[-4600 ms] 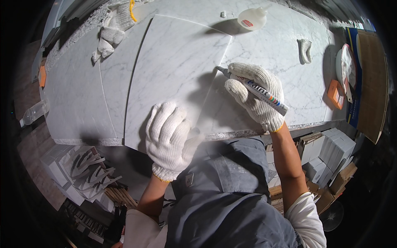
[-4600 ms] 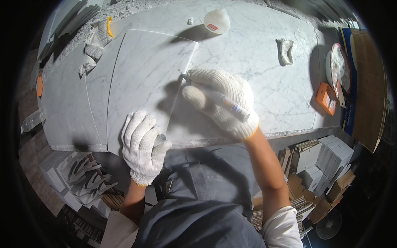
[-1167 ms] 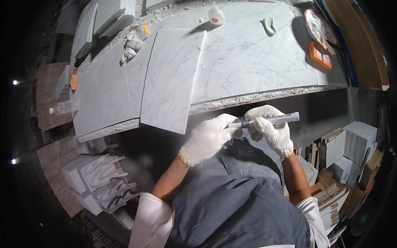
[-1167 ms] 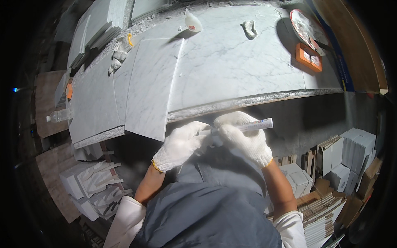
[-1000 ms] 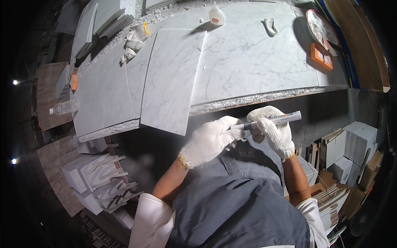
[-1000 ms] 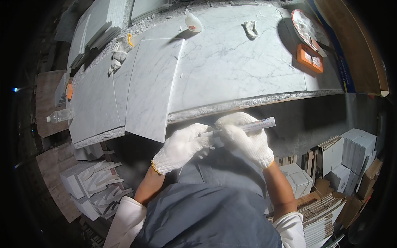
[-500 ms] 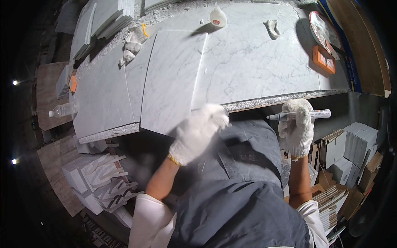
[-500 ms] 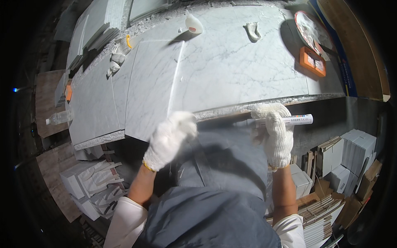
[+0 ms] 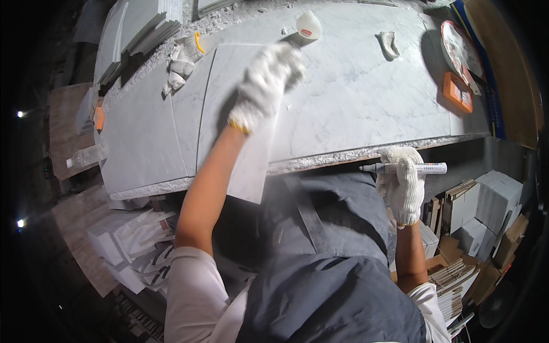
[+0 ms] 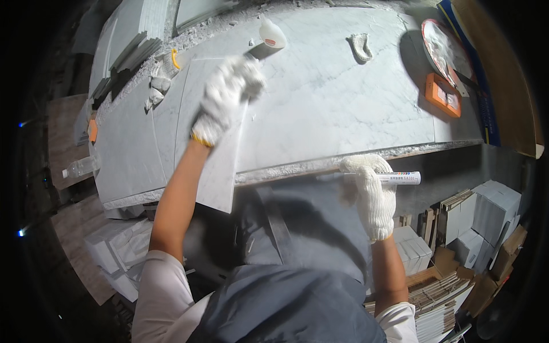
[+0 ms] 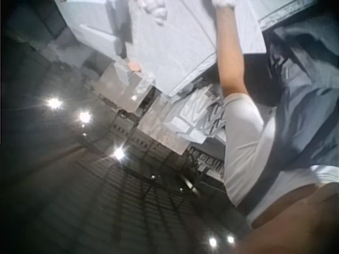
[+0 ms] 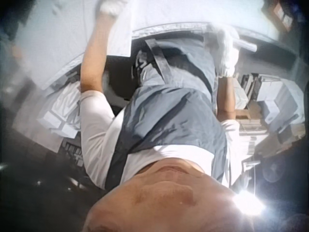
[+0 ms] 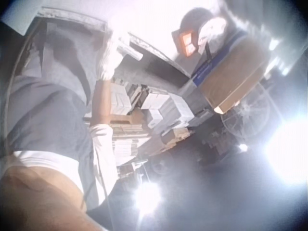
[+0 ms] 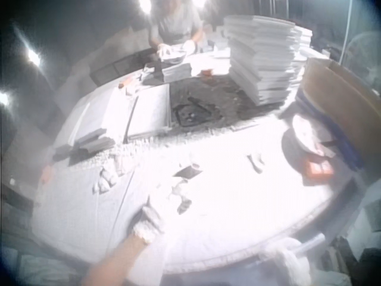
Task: The person picks up a white rectangular tile, places it on a workbench, and uses a marker to draw a line on its surface. They then wipe the tile with a cloth, pick up a stack of similar tiles, and place them on the workbench.
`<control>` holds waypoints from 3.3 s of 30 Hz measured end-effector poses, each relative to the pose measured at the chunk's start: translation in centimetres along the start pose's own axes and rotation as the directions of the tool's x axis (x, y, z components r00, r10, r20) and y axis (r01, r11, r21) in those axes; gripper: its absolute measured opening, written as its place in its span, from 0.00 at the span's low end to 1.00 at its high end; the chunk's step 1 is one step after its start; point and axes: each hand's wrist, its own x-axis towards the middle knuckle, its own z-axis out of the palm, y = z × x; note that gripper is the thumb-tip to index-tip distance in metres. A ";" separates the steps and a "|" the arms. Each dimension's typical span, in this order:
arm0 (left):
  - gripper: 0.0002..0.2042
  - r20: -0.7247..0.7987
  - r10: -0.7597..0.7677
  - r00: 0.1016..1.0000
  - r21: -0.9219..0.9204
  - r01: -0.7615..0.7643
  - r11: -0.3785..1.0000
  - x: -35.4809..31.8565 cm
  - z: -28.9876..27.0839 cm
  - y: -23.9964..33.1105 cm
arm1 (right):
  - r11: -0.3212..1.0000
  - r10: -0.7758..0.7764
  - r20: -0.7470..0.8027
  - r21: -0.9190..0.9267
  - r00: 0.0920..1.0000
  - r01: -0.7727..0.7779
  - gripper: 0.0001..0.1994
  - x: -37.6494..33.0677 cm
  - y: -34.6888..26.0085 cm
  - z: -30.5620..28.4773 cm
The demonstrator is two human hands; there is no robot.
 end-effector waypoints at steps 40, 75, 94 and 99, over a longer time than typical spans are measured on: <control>0.13 0.084 0.099 0.992 0.219 -0.116 0.969 1.9 0.8 0.9 | 0.982 -0.059 0.015 -0.178 0.998 0.061 0.14 1.9 0.1 1.0; 0.15 0.067 -0.165 0.984 0.029 0.163 0.986 -18.1 3.9 1.7 | 0.992 -0.002 0.235 0.127 0.972 -0.029 0.18 0.2 -1.0 5.3; 0.13 0.125 0.148 0.981 0.646 -0.194 0.739 -17.9 5.9 3.0 | 0.994 0.108 0.311 -0.030 0.944 -0.104 0.10 -0.7 -2.9 5.9; 0.17 0.178 0.407 0.896 0.848 -0.350 0.399 -18.0 6.7 2.1 | 0.987 0.105 0.176 0.100 0.979 -0.124 0.14 -1.9 -1.0 6.6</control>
